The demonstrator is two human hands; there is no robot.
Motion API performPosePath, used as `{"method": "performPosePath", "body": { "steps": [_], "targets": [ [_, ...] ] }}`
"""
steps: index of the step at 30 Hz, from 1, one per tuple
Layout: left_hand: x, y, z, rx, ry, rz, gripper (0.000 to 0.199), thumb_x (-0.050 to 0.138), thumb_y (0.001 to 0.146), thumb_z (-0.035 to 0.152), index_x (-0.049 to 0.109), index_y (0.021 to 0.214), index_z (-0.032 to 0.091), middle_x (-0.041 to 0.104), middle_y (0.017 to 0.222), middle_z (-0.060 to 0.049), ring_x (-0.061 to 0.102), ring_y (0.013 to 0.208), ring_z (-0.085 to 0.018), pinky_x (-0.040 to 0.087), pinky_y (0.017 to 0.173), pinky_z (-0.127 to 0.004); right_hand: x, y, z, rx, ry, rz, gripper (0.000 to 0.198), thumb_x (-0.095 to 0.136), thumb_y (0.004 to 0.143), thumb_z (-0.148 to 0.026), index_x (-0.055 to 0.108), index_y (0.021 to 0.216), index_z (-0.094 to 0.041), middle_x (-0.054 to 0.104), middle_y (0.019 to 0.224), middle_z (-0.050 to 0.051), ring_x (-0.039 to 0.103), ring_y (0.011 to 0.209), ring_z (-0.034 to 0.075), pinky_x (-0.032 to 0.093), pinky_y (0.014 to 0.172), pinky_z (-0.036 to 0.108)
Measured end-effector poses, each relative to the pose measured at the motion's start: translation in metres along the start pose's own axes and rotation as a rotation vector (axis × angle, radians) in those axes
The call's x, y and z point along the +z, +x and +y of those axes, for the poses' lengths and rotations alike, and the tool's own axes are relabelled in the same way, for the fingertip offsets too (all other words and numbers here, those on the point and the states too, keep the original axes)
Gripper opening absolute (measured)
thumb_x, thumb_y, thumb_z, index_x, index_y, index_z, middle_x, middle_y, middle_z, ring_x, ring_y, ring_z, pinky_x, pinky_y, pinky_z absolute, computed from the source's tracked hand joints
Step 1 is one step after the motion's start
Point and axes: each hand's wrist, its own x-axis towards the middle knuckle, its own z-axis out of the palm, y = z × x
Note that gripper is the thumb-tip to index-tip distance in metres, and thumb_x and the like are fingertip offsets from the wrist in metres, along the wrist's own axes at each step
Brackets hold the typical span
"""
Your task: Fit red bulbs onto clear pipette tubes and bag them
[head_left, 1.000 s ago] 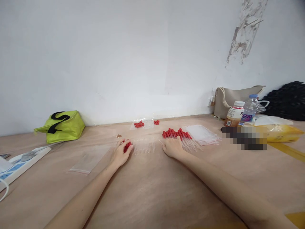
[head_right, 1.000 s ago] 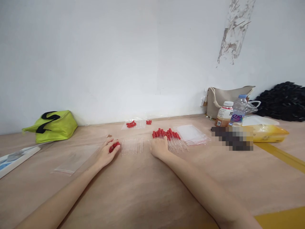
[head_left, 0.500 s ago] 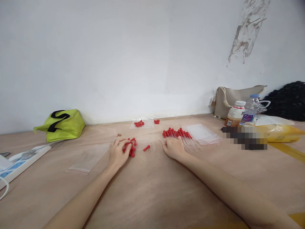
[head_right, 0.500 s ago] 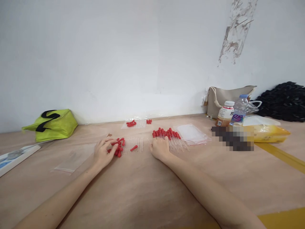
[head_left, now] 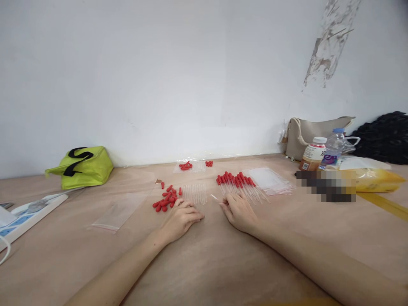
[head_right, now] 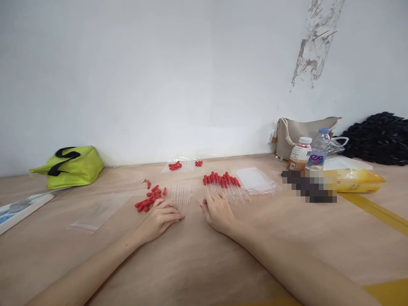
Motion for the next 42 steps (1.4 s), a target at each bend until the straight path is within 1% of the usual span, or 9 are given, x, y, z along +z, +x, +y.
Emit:
{"method": "performPosePath", "body": {
  "steps": [3,5,7,10,14,21,27,37,42],
  "targets": [
    [0.002,-0.002,-0.002,-0.031,-0.138,0.145,0.022,0.046,0.086,0.025,0.062,0.102,0.025,0.065,0.087,-0.004,0.056,0.08,-0.017,0.043,0.075,-0.032,-0.001,-0.003,0.001,0.013,0.111,-0.002,0.015,0.036,0.087,-0.023,0.047,0.081,-0.016,0.061,0.079,0.004,0.052,0.072,0.014,0.03,0.072,0.028],
    [0.002,-0.003,-0.001,-0.099,-0.232,0.26,0.022,0.046,0.086,0.024,0.06,0.103,0.023,0.062,0.09,-0.005,0.056,0.079,-0.015,0.045,0.072,-0.028,-0.001,-0.004,0.002,0.002,0.178,-0.019,0.015,0.036,0.087,-0.024,0.049,0.086,-0.016,0.062,0.082,0.004,0.053,0.074,0.015,0.031,0.073,0.028],
    [0.002,-0.002,0.001,-0.166,-0.276,0.313,0.022,0.046,0.086,0.023,0.06,0.102,0.022,0.058,0.091,-0.005,0.055,0.081,-0.015,0.046,0.072,-0.027,-0.001,-0.004,0.001,-0.019,0.222,-0.028,0.018,0.038,0.087,-0.026,0.051,0.096,-0.016,0.062,0.086,0.005,0.053,0.078,0.015,0.032,0.074,0.029],
    [0.005,-0.002,0.003,-0.232,-0.293,0.299,0.024,0.045,0.086,0.022,0.058,0.106,0.024,0.054,0.092,-0.005,0.054,0.084,-0.015,0.046,0.073,-0.028,-0.002,-0.005,-0.002,-0.076,0.237,-0.026,0.023,0.037,0.088,-0.025,0.052,0.104,-0.017,0.063,0.089,0.006,0.054,0.081,0.015,0.03,0.076,0.03],
    [0.01,-0.002,0.005,-0.302,-0.337,0.251,0.022,0.045,0.086,0.023,0.059,0.103,0.024,0.053,0.09,-0.004,0.054,0.083,-0.015,0.048,0.07,-0.027,-0.005,-0.007,-0.006,-0.145,0.23,-0.013,0.024,0.036,0.088,-0.024,0.058,0.094,-0.018,0.063,0.087,0.006,0.054,0.078,0.014,0.027,0.077,0.031],
    [0.009,0.0,0.009,-0.319,-0.466,0.222,0.018,0.047,0.084,0.024,0.059,0.097,0.021,0.057,0.095,-0.005,0.056,0.085,-0.015,0.048,0.071,-0.027,-0.005,-0.007,-0.01,-0.187,0.206,-0.02,0.021,0.038,0.087,-0.024,0.058,0.092,-0.02,0.065,0.084,0.003,0.054,0.075,0.013,0.025,0.076,0.031],
    [0.012,0.001,0.012,-0.38,-0.562,0.22,0.019,0.048,0.083,0.026,0.056,0.099,0.018,0.063,0.084,-0.004,0.06,0.073,-0.015,0.05,0.068,-0.029,-0.005,-0.006,-0.011,-0.205,0.252,-0.048,0.021,0.039,0.086,-0.022,0.059,0.09,-0.019,0.065,0.08,0.002,0.054,0.073,0.013,0.025,0.076,0.031],
    [0.008,0.003,0.014,-0.291,-0.429,0.24,0.015,0.05,0.083,0.026,0.062,0.087,0.018,0.064,0.082,-0.002,0.058,0.073,-0.014,0.045,0.064,-0.023,-0.01,-0.004,-0.015,-0.228,0.29,-0.126,0.024,0.036,0.087,-0.022,0.06,0.089,-0.02,0.063,0.074,0.002,0.051,0.066,0.011,0.024,0.074,0.03],
    [0.004,0.002,0.019,-0.21,-0.36,0.152,0.017,0.047,0.085,0.026,0.062,0.084,0.018,0.063,0.079,-0.002,0.056,0.073,-0.014,0.041,0.071,-0.027,-0.008,0.001,-0.006,-0.29,0.211,-0.151,0.022,0.04,0.086,-0.023,0.062,0.089,-0.022,0.062,0.075,0.002,0.051,0.068,0.011,0.022,0.074,0.03]
  ]
}}
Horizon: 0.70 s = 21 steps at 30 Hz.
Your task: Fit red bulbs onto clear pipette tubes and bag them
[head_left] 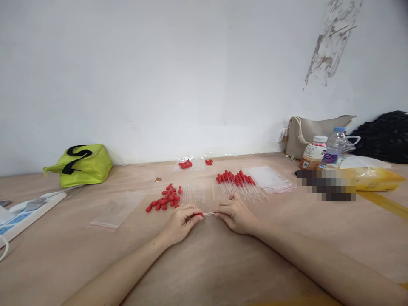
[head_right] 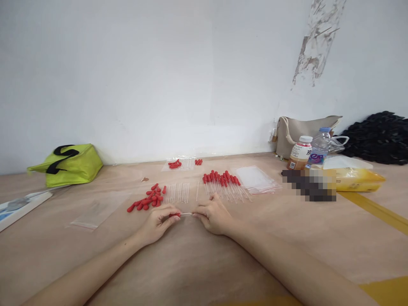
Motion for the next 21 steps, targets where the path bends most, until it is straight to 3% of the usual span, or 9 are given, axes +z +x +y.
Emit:
{"method": "performPosePath", "body": {
  "steps": [6,13,21],
  "targets": [
    [0.0,-0.001,0.001,0.087,0.18,-0.018,0.016,0.047,0.085,0.027,0.061,0.08,0.019,0.062,0.071,0.002,0.054,0.065,-0.011,0.029,0.087,-0.036,0.0,0.001,0.001,-0.005,-0.119,0.016,0.021,0.043,0.084,-0.023,0.063,0.082,-0.021,0.06,0.074,0.002,0.047,0.066,0.011,0.019,0.07,0.03],
    [0.002,-0.003,-0.003,0.155,0.254,-0.007,0.015,0.047,0.085,0.026,0.059,0.08,0.019,0.06,0.068,0.002,0.054,0.063,-0.011,0.028,0.09,-0.036,0.002,0.0,-0.009,0.001,-0.137,0.021,0.022,0.039,0.084,-0.023,0.058,0.075,-0.018,0.059,0.069,0.001,0.043,0.059,0.009,0.017,0.067,0.03],
    [0.002,-0.003,-0.003,0.193,0.26,-0.056,0.014,0.045,0.085,0.024,0.056,0.079,0.017,0.058,0.068,0.0,0.053,0.065,-0.012,0.029,0.09,-0.036,0.007,0.003,-0.015,0.041,-0.081,-0.066,0.022,0.037,0.084,-0.02,0.053,0.069,-0.016,0.061,0.068,0.001,0.043,0.059,0.009,0.018,0.067,0.028]
  ]
}}
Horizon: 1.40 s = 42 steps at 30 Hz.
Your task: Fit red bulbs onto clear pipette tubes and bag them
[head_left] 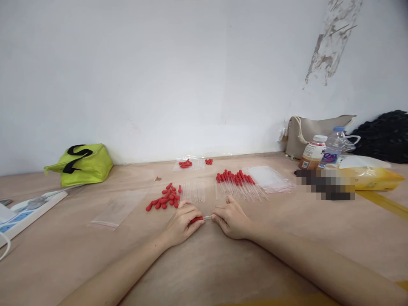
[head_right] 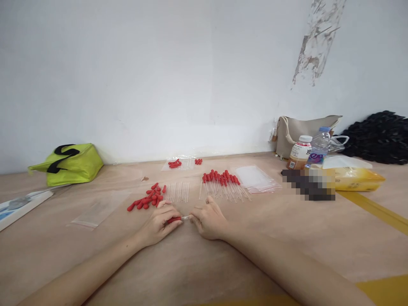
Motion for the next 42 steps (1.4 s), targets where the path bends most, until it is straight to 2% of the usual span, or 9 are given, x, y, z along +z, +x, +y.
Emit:
{"method": "performPosePath", "body": {
  "steps": [6,12,16,19,23,29,36,39,42],
  "targets": [
    [-0.002,0.002,-0.002,-0.022,-0.021,-0.011,0.014,0.046,0.085,0.025,0.058,0.082,0.019,0.061,0.073,0.0,0.055,0.07,-0.013,0.029,0.09,-0.036,-0.006,0.004,-0.001,-0.01,-0.068,-0.039,0.025,0.037,0.085,-0.024,0.056,0.071,-0.016,0.061,0.072,0.002,0.046,0.064,0.011,0.018,0.067,0.029],
    [-0.003,-0.002,-0.013,-0.143,-0.011,0.112,0.019,0.052,0.082,0.029,0.057,0.1,0.023,0.062,0.087,-0.002,0.055,0.083,-0.017,0.033,0.086,-0.037,-0.022,0.004,-0.002,-0.027,-0.167,-0.063,0.023,0.043,0.082,-0.026,0.062,0.071,-0.018,0.061,0.074,0.005,0.05,0.074,0.015,0.021,0.069,0.031],
    [-0.003,-0.006,-0.017,-0.293,-0.02,0.129,0.029,0.05,0.083,0.028,0.051,0.111,0.023,0.058,0.092,-0.004,0.054,0.078,-0.016,0.042,0.072,-0.031,-0.03,0.011,0.026,0.32,-0.085,0.032,0.024,0.041,0.083,-0.026,0.063,0.077,-0.019,0.064,0.076,0.004,0.054,0.071,0.015,0.027,0.066,0.028],
    [-0.004,-0.005,-0.015,-0.22,-0.033,0.021,0.017,0.045,0.085,0.025,0.059,0.094,0.02,0.058,0.087,-0.003,0.054,0.075,-0.015,0.043,0.07,-0.028,-0.031,0.025,0.057,0.573,-0.001,0.142,0.023,0.04,0.083,-0.028,0.06,0.09,-0.019,0.065,0.079,0.004,0.056,0.07,0.015,0.031,0.062,0.025],
    [-0.005,-0.004,-0.011,-0.119,-0.002,-0.006,0.02,0.042,0.086,0.022,0.062,0.085,0.018,0.059,0.082,-0.004,0.054,0.079,-0.016,0.042,0.073,-0.029,-0.022,0.044,0.08,0.709,-0.056,0.198,0.023,0.042,0.081,-0.029,0.056,0.095,-0.017,0.065,0.08,0.005,0.057,0.075,0.017,0.031,0.064,0.026],
    [-0.007,-0.003,-0.013,-0.133,-0.041,-0.028,0.02,0.042,0.087,0.022,0.062,0.087,0.018,0.06,0.082,-0.004,0.055,0.078,-0.015,0.043,0.072,-0.028,0.003,0.053,0.079,0.753,-0.164,0.169,0.016,0.043,0.079,-0.026,0.053,0.088,-0.017,0.065,0.079,0.006,0.057,0.078,0.019,0.027,0.074,0.032],
    [-0.006,-0.003,-0.013,-0.139,-0.06,-0.024,0.019,0.042,0.086,0.023,0.061,0.09,0.019,0.059,0.084,-0.004,0.054,0.078,-0.016,0.042,0.071,-0.028,0.005,0.052,0.075,0.748,-0.247,0.199,0.023,0.041,0.08,-0.034,0.054,0.086,-0.017,0.065,0.074,0.005,0.057,0.076,0.02,0.021,0.081,0.037],
    [-0.009,-0.002,-0.012,-0.202,0.098,0.083,0.015,0.048,0.082,0.026,0.059,0.091,0.02,0.058,0.085,-0.005,0.051,0.08,-0.019,0.04,0.072,-0.032,0.005,0.056,0.067,0.661,-0.258,0.161,0.023,0.04,0.08,-0.033,0.057,0.081,-0.018,0.065,0.076,0.006,0.057,0.077,0.02,0.021,0.08,0.037],
    [-0.015,-0.003,-0.016,-0.402,0.351,0.231,0.016,0.054,0.077,0.033,0.056,0.084,0.019,0.057,0.084,-0.006,0.049,0.082,-0.023,0.037,0.072,-0.036,0.008,0.063,0.058,0.625,-0.27,0.048,0.024,0.043,0.077,-0.035,0.06,0.074,-0.017,0.065,0.079,0.009,0.056,0.078,0.022,0.022,0.077,0.039]
  ]
}}
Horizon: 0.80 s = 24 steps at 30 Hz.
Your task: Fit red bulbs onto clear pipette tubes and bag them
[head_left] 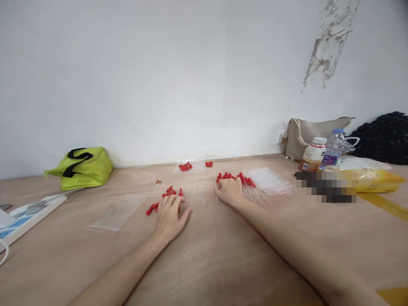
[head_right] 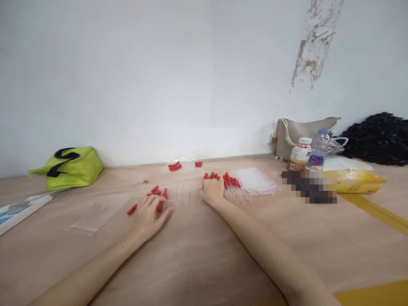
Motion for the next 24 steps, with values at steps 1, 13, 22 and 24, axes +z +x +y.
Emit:
{"method": "performPosePath", "body": {
  "steps": [1,13,22,24],
  "targets": [
    [-0.002,0.0,-0.003,-0.06,0.069,0.029,0.018,0.054,0.075,0.035,0.055,0.08,0.018,0.056,0.082,-0.006,0.048,0.082,-0.024,0.036,0.071,-0.036,0.001,0.001,-0.004,0.004,-0.023,-0.027,0.025,0.045,0.076,-0.035,0.06,0.073,-0.016,0.065,0.079,0.01,0.056,0.078,0.023,0.022,0.077,0.04],
    [0.003,0.0,-0.022,-0.085,0.264,0.01,0.023,0.055,0.073,0.038,0.055,0.061,0.019,0.054,0.076,-0.005,0.047,0.077,-0.023,0.03,0.07,-0.038,0.007,0.004,-0.023,0.026,-0.087,-0.116,0.02,0.046,0.076,-0.016,0.064,0.07,-0.012,0.064,0.071,0.016,0.057,0.072,0.026,0.025,0.074,0.04],
    [-0.008,-0.003,0.003,0.12,-0.099,0.014,0.01,0.051,0.076,0.027,0.055,0.073,0.018,0.052,0.079,-0.004,0.05,0.079,-0.02,0.039,0.073,-0.033,-0.009,-0.049,0.004,-0.168,-0.011,0.11,0.024,0.032,0.087,-0.023,0.052,0.084,-0.012,0.061,0.082,0.012,0.053,0.076,0.022,0.028,0.074,0.037],
    [-0.005,-0.005,0.012,0.162,-0.232,-0.096,0.006,0.051,0.076,0.023,0.054,0.074,0.018,0.051,0.078,-0.003,0.051,0.073,-0.017,0.041,0.068,-0.029,-0.012,-0.061,0.015,-0.256,0.109,0.079,0.02,0.032,0.087,-0.02,0.05,0.083,-0.014,0.061,0.079,0.008,0.053,0.07,0.018,0.029,0.074,0.035]
  ]
}}
